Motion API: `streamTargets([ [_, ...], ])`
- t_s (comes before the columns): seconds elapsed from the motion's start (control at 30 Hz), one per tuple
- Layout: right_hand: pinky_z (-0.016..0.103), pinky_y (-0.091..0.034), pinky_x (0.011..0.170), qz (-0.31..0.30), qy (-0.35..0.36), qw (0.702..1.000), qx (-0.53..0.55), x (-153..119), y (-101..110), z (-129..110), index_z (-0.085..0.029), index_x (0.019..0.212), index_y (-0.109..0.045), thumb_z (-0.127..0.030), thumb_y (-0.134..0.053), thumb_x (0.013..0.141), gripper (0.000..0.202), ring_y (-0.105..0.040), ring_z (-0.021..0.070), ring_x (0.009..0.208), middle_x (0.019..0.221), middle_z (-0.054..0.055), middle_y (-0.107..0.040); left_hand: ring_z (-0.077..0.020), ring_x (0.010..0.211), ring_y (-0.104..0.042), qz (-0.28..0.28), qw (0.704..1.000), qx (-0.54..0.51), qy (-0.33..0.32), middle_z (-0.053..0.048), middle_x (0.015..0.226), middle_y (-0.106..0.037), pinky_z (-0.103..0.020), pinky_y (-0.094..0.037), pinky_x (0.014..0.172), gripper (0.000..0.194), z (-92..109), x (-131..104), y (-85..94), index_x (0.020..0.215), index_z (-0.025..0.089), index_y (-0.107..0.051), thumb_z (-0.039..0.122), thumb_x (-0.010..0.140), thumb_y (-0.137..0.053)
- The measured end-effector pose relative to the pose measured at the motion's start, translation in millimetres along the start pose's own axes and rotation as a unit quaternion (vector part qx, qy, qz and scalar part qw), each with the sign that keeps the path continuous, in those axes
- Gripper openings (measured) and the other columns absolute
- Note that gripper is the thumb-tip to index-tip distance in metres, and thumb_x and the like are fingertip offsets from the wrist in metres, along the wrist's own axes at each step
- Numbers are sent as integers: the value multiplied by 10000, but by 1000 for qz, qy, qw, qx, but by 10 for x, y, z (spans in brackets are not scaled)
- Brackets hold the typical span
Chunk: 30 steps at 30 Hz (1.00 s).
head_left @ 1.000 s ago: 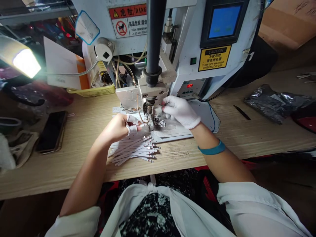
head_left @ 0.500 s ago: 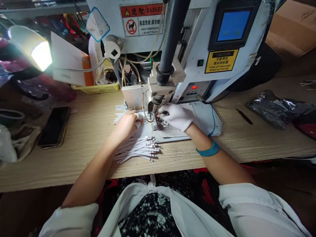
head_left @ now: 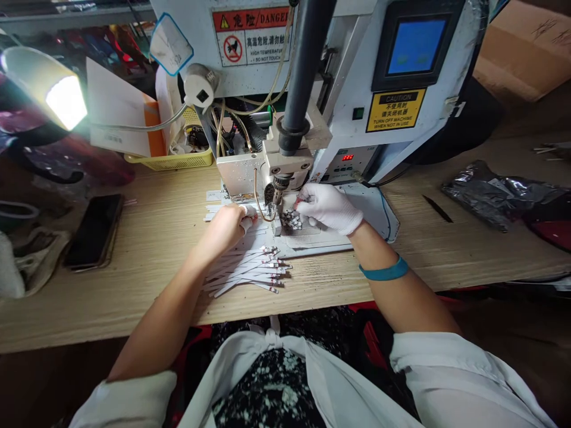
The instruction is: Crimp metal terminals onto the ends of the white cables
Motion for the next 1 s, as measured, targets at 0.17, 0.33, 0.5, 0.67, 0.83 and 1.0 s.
streamTargets([
  [0.17, 268, -426, 637, 65, 105, 964, -234, 58, 86, 0, -168, 763, -720, -209, -615, 741, 115, -640, 185, 755, 770, 29, -717, -208, 707, -610, -8, 999, -16, -38, -105, 822, -682, -289, -466, 667, 234, 65, -6, -35, 838, 121, -722, 274, 788, -554],
  [0.33, 294, -440, 739, 50, 118, 951, -282, 136, -64, 17, -185, 839, -753, -205, -620, 779, 147, -646, 213, 864, 902, 54, -742, -193, 714, -619, -45, 997, -59, -36, -79, 808, -691, -269, -477, 698, 157, 86, -3, -118, 734, 139, -695, 170, 747, -542],
  [0.5, 272, -427, 610, 91, 76, 973, -196, 61, -2, -22, -160, 851, -692, -239, -555, 843, 158, -631, 183, 698, 762, 48, -704, -187, 664, -606, -46, 995, -86, 21, -51, 743, -703, -261, -471, 666, 176, 93, -4, -33, 738, 155, -676, 172, 754, -502],
  [0.67, 226, -411, 452, -4, 4, 999, 39, 8, -30, 21, -136, 843, -659, -206, -628, 774, 104, -602, 130, 515, 644, 14, -650, -161, 595, -531, -33, 993, -106, 31, -27, 645, -642, -248, -412, 580, 214, 72, -12, 41, 776, 141, -665, 316, 767, -542],
  [0.83, 218, -474, 435, -25, 7, 991, 129, 34, -106, 63, -117, 769, -656, -252, -743, 701, 175, -608, 117, 497, 643, 31, -648, -164, 618, -533, -35, 979, -200, 7, -28, 639, -622, -255, -402, 581, 390, 23, -12, -5, 729, 136, -656, 516, 758, -574],
  [1.0, 216, -499, 407, -22, 19, 982, 187, 18, -135, 35, -128, 721, -623, -344, -803, 674, 285, -564, 98, 480, 588, 8, -601, -196, 704, -590, -32, 972, -232, 0, -41, 688, -656, -275, -453, 643, 387, 29, -11, -13, 716, 144, -668, 517, 765, -578],
])
Point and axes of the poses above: each hand's wrist, its own x-axis towards the middle knuckle, its own y-axis out of the back of the hand, z = x × y, the point moved 4 cm from there along x, towards the middle knuckle
